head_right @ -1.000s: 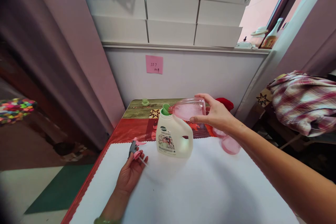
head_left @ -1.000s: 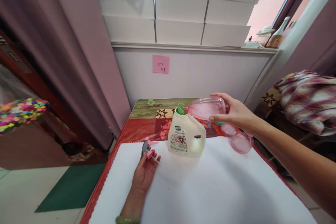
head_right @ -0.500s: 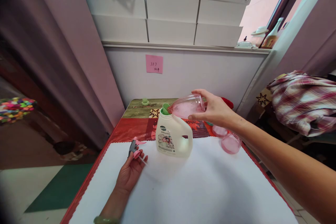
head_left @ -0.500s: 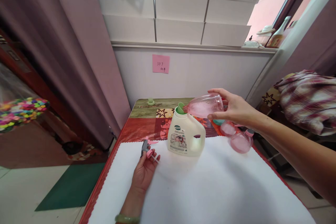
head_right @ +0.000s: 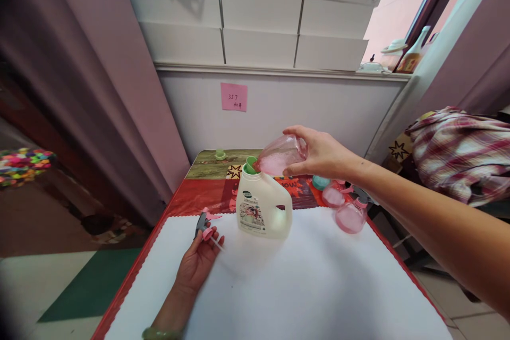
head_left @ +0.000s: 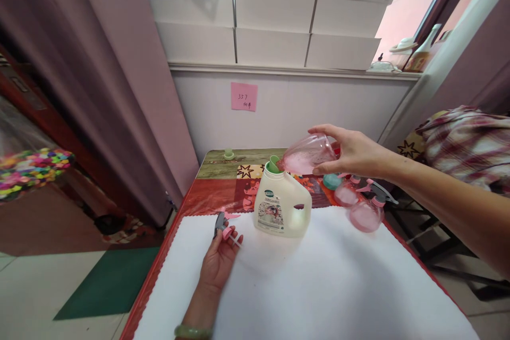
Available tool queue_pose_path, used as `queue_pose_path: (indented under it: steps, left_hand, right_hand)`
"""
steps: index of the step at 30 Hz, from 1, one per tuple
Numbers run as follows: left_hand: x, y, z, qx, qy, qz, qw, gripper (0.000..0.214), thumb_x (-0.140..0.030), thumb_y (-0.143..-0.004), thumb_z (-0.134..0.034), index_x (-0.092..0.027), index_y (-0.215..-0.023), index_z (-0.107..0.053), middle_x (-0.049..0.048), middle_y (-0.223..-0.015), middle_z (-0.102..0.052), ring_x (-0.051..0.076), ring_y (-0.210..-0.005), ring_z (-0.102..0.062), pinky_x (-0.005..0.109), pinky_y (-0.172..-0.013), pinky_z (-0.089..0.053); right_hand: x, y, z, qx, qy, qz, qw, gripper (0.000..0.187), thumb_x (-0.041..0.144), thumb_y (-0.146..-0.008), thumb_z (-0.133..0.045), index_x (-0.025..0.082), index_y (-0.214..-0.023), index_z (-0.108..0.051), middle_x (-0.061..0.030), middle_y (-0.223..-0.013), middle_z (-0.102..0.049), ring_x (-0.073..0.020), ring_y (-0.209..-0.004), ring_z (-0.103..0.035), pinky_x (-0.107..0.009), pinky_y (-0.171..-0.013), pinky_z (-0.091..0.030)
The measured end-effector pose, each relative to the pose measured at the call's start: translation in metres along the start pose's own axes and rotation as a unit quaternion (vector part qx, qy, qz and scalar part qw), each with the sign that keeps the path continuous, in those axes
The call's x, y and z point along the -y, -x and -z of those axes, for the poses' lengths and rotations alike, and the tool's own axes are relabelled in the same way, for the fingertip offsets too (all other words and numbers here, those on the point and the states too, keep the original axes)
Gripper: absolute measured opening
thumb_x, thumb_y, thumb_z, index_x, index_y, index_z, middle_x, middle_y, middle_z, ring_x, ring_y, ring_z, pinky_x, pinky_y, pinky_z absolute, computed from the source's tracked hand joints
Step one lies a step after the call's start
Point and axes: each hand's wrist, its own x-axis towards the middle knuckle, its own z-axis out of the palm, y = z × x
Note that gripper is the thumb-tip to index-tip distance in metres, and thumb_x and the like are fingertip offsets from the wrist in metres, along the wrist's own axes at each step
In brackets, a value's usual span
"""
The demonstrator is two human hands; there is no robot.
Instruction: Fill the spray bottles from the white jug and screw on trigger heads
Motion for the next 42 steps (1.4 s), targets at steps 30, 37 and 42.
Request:
queue_pose_path:
  steps: [30, 37, 42]
  left_hand:
    - [0.000, 0.001, -0.003, -0.013, -0.002, -0.003, 1.000, 0.024, -0.018, -0.101, -0.050, -0.016, -0.104, -0.075, 0.0099, -0.093, -0.079, 0.018, -0.081, -0.075, 0.044, -0.087, -0.062]
    - [0.000, -0.002, 0.003, 0.009, 0.009, 0.004, 1.000, 0.021, -0.019, -0.099, -0.054, -0.019, -0.105, -0.074, 0.0094, -0.094, -0.079, 0.018, -0.082, -0.075, 0.044, -0.089, -0.062]
    - [0.000, -0.003, 0.005, 0.021, 0.009, 0.009, 1.000, 0.023, -0.020, -0.100, -0.053, -0.022, -0.113, -0.072, 0.0077, -0.096, -0.079, 0.017, -0.084, -0.075, 0.044, -0.092, -0.061]
  right_hand:
    - [0.060, -0.072, 0.042, 0.134, 0.192, 0.068, 0.970, 0.096, 0.054, -0.059, -0.083, 0.033, -0.148, -0.052, -0.0051, -0.118, -0.074, -0.0331, -0.103, -0.069, -0.041, -0.083, -0.051]
    - [0.073, -0.080, 0.039, 0.154, 0.231, 0.061, 0.959, 0.099, 0.056, -0.056, -0.085, 0.034, -0.147, -0.053, -0.0041, -0.119, -0.074, -0.0349, -0.105, -0.068, -0.041, -0.082, -0.051]
    - [0.078, -0.081, 0.038, 0.160, 0.254, 0.072, 0.951, 0.099, 0.059, -0.058, -0.084, 0.035, -0.148, -0.051, -0.0042, -0.124, -0.073, -0.0347, -0.105, -0.069, -0.040, -0.080, -0.052]
